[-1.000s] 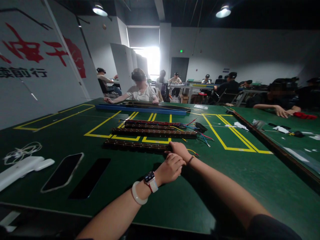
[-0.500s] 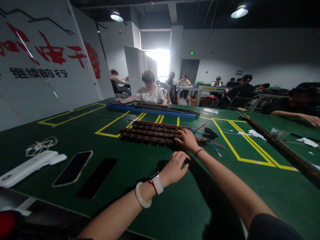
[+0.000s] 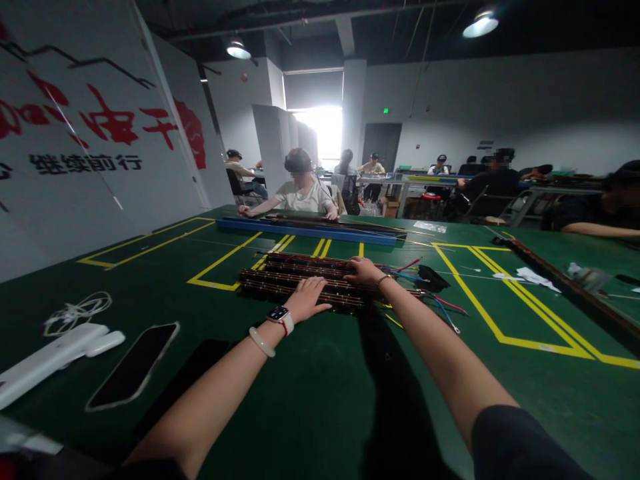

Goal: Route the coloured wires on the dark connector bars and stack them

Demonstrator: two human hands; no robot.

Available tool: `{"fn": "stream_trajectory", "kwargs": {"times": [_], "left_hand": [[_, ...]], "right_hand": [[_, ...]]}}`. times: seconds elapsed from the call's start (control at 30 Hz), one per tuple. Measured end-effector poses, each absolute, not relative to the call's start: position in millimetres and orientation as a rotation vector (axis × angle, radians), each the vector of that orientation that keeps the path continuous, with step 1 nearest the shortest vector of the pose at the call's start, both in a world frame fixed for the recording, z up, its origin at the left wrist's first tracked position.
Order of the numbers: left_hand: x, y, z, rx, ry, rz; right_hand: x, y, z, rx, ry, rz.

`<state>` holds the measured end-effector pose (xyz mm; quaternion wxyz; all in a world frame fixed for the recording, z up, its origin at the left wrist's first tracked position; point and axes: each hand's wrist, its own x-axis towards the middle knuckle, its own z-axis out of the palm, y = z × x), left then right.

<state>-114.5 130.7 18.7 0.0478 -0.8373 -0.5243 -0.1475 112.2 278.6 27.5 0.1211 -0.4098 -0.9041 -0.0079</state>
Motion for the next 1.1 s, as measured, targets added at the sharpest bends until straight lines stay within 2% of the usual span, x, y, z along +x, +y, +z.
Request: {"fn": "stream_trajectory", "kwargs": {"times": [0.43, 0.7, 1.1], "left_hand": [[-132, 159, 21, -2.64, -1.551, -0.347], [-127, 160, 24, -2.707, -1.484, -0.223], [-104, 139, 22, -2.812, -1.349, -0.355]], "right_hand": [[97, 305, 16, -1.212, -2.748, 0.139], [101, 284, 16, -1.292, -2.687, 0.092], [136, 227, 19, -1.453, -2.61, 0.051]]}}
